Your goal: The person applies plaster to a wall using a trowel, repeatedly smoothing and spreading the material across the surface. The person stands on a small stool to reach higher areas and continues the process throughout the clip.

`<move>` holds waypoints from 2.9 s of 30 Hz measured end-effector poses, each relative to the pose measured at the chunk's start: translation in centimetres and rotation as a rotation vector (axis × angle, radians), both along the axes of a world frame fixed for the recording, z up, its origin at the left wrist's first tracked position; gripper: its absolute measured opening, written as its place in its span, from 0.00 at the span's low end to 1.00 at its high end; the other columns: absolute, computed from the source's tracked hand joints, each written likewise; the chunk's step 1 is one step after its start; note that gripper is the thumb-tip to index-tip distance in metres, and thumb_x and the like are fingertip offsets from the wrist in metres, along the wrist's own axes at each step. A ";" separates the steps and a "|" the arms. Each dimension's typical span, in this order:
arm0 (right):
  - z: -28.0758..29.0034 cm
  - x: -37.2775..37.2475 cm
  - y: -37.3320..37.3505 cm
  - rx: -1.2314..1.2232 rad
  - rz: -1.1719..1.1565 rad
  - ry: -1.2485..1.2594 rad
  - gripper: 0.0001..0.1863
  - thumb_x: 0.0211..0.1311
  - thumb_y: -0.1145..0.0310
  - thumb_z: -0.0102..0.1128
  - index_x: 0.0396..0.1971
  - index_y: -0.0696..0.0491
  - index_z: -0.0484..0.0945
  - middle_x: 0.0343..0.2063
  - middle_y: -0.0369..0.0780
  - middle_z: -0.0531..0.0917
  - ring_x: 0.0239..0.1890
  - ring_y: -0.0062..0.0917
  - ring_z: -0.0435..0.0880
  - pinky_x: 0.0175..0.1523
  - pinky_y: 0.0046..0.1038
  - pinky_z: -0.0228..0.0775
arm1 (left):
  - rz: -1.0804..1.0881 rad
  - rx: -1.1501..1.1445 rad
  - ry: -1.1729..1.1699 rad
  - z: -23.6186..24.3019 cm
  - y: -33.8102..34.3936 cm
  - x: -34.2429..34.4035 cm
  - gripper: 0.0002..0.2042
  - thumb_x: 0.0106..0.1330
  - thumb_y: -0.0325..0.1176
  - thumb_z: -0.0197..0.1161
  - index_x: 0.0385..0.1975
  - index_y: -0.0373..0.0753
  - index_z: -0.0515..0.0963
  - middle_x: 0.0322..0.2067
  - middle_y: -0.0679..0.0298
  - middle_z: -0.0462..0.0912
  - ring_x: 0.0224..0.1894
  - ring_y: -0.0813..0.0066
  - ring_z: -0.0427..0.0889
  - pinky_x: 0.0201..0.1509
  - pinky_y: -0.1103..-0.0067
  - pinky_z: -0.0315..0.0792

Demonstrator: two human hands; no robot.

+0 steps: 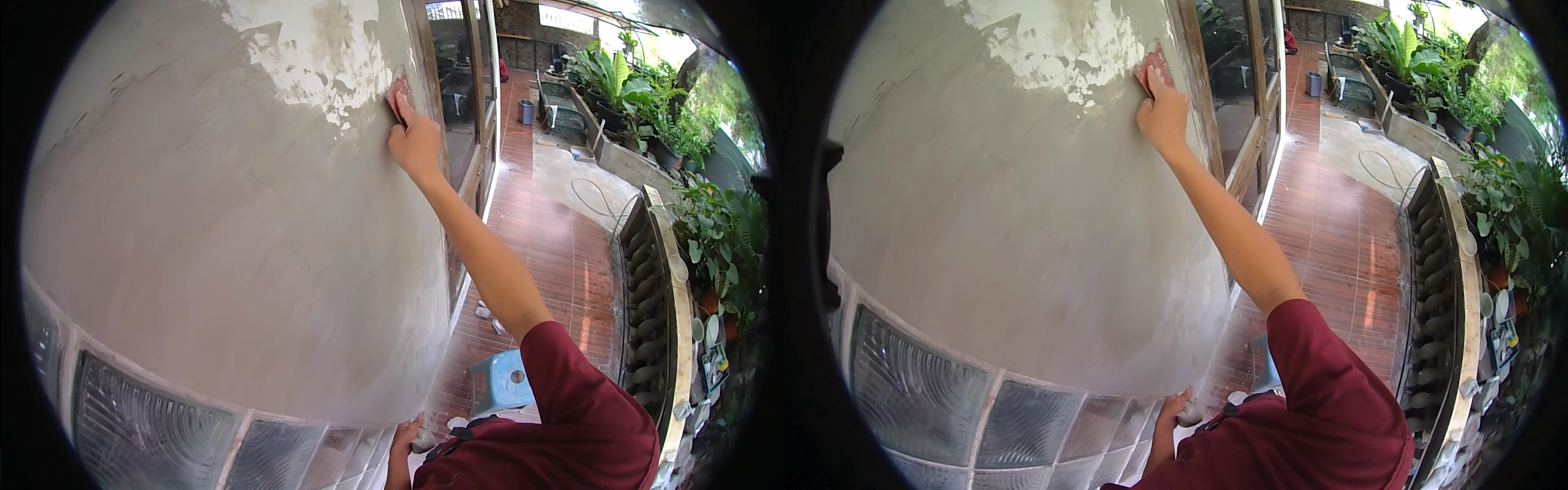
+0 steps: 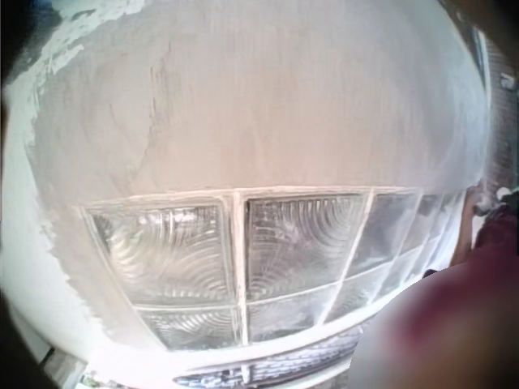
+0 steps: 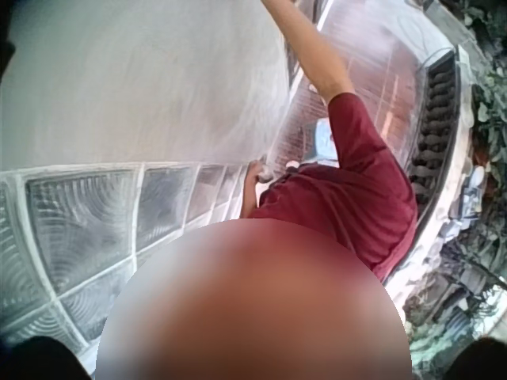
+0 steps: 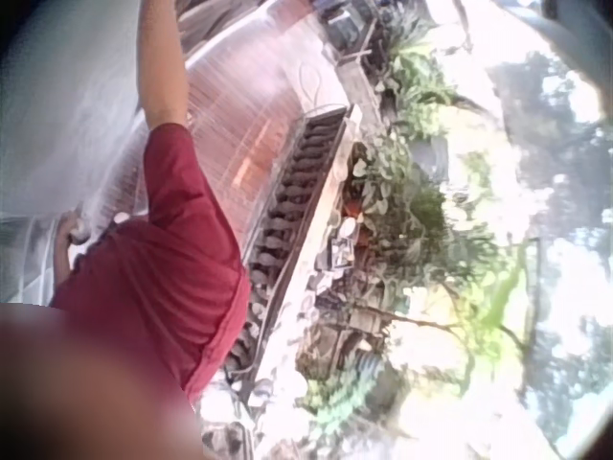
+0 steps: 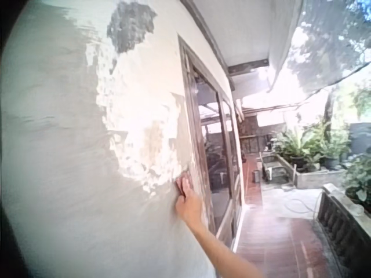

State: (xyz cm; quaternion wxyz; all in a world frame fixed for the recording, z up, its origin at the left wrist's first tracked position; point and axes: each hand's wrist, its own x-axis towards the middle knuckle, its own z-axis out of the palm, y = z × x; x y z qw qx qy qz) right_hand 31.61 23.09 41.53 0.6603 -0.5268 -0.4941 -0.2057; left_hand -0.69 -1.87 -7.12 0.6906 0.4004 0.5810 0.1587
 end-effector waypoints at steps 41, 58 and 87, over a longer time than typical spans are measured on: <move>-26.0 -8.3 -32.6 -0.255 1.360 1.652 0.25 0.52 0.87 0.44 0.51 0.55 0.67 0.42 0.42 0.78 0.38 0.30 0.80 0.47 0.31 0.76 | -0.203 0.473 -0.212 24.3 -2.4 -2.7 0.21 0.67 0.49 0.56 0.28 0.34 0.80 0.21 0.73 0.75 0.26 0.87 0.69 0.30 0.82 0.65; -31.5 5.0 -39.0 -0.200 1.157 1.694 0.17 0.67 0.74 0.47 0.55 0.51 0.64 0.41 0.38 0.78 0.35 0.22 0.82 0.46 0.26 0.79 | -0.662 0.876 0.056 30.9 5.6 17.8 0.25 0.61 0.55 0.59 0.26 0.33 0.80 0.16 0.58 0.76 0.20 0.71 0.73 0.29 0.72 0.68; -25.9 7.3 -38.0 -0.375 0.881 1.402 0.07 0.66 0.71 0.54 0.42 0.54 0.74 0.29 0.32 0.79 0.29 0.16 0.79 0.38 0.20 0.76 | -0.947 1.248 0.386 34.0 6.1 23.8 0.25 0.59 0.62 0.55 0.27 0.42 0.82 0.26 0.52 0.82 0.32 0.50 0.81 0.34 0.61 0.72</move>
